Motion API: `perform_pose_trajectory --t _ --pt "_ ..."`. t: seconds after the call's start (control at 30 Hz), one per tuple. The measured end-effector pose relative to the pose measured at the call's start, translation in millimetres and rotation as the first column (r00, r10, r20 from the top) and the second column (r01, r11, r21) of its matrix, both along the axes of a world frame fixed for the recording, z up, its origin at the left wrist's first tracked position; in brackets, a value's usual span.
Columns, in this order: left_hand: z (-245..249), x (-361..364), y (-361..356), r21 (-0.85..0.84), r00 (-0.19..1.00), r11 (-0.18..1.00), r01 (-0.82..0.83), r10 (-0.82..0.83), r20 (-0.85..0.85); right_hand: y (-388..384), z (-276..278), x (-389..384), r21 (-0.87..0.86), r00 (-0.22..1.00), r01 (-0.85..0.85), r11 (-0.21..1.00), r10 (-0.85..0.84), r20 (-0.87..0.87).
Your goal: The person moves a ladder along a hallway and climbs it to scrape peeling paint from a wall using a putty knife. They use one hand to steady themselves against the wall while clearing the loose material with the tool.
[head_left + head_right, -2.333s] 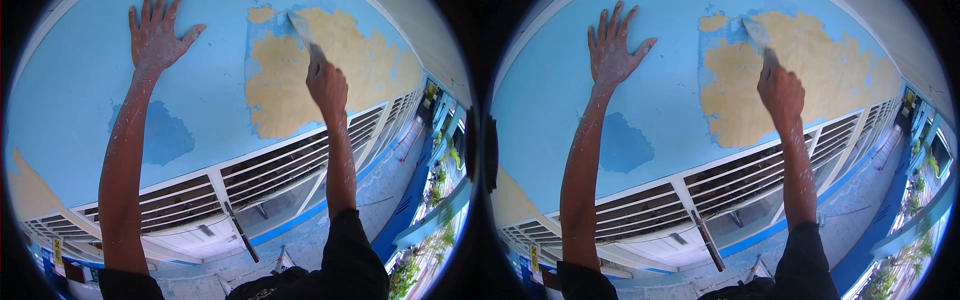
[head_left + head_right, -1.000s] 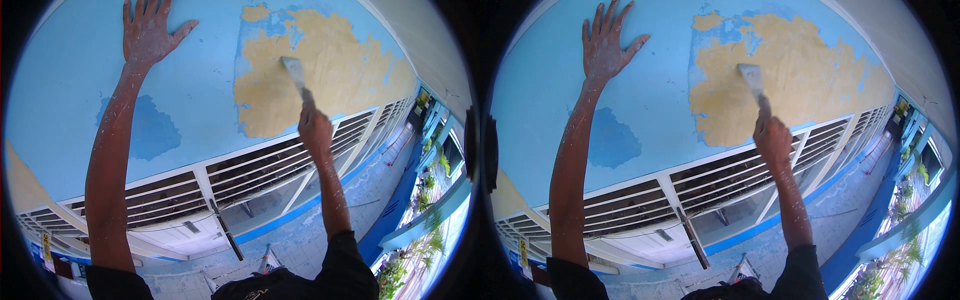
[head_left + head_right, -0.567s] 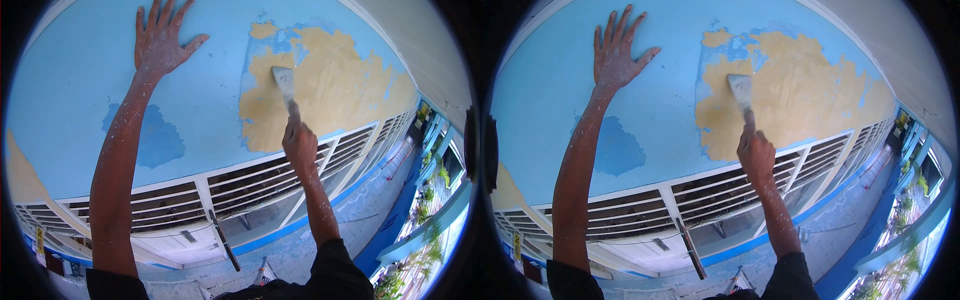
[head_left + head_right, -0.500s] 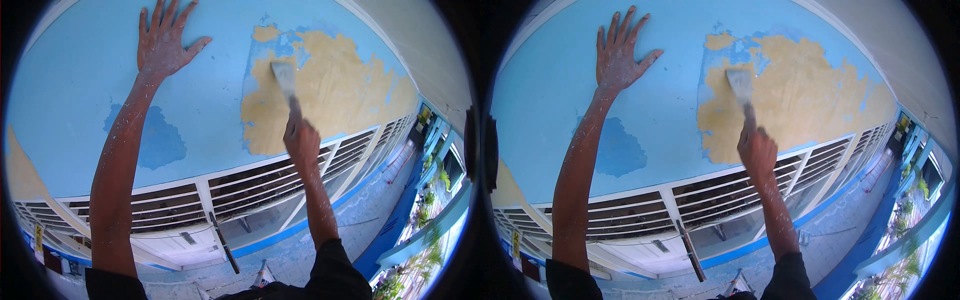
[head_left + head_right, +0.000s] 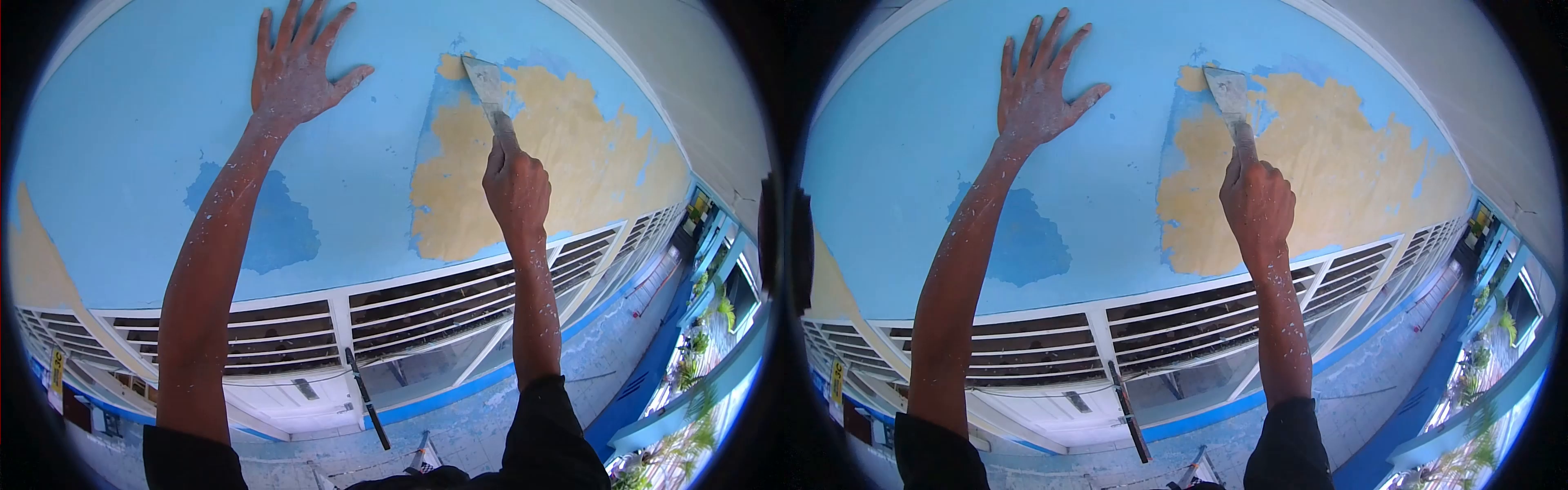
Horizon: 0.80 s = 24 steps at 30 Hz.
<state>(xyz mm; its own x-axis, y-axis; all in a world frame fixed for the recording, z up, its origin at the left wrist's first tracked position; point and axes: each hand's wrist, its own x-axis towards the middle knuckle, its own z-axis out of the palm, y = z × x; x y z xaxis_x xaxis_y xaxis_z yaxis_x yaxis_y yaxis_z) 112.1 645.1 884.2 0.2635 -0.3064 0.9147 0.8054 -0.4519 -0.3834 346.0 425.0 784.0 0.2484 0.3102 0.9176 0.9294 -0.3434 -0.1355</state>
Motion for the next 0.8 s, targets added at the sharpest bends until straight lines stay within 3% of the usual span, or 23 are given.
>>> perform_pose_trajectory --t 0.1,0.17,0.23,0.33,0.43,0.57,0.6,0.7,0.8 --pt "-0.4 -0.9 -2.0 -0.042 1.000 0.999 -0.016 0.016 0.003 -3.1 -36.8 -5.5 -0.045 0.999 0.016 0.999 -0.014 0.046" --pt "-1.8 -0.4 -7.6 -0.099 0.997 0.992 -0.072 0.073 0.008 -15.6 -69.1 -24.5 -0.153 1.000 -0.010 0.988 0.008 -0.012" --pt "-0.8 -1.7 -9.9 -0.157 0.992 0.980 -0.125 0.125 -0.009 -12.0 -66.5 -24.0 -0.123 1.000 -0.023 0.992 0.023 -0.001" --pt "1.7 -4.1 -16.5 -0.235 0.986 0.958 -0.164 0.150 -0.077 4.5 -21.8 -14.0 -0.024 0.987 0.056 0.998 -0.052 0.150" --pt "1.9 -6.4 -18.6 -0.272 0.987 0.950 -0.155 0.134 -0.092 1.7 -3.6 -24.7 -0.038 0.996 0.020 0.999 -0.016 0.088" --pt "1.7 -8.0 -19.5 -0.270 0.991 0.955 -0.122 0.103 -0.083 -8.3 -64.8 -25.5 -0.104 0.999 -0.035 0.994 0.038 0.026" --pt "1.7 -8.4 -18.8 -0.266 0.993 0.959 -0.101 0.080 -0.090 -7.3 -62.8 -23.7 -0.109 0.999 -0.043 0.993 0.041 -0.019" --pt "1.3 -8.3 -17.4 -0.244 0.993 0.964 -0.104 0.087 -0.079 9.6 -13.0 -9.0 0.027 0.991 0.003 1.000 -0.007 0.134" --pt "3.2 -9.4 -22.4 -0.279 0.988 0.949 -0.148 0.126 -0.095 12.4 42.9 -11.7 0.062 0.996 0.014 0.998 -0.019 0.084"
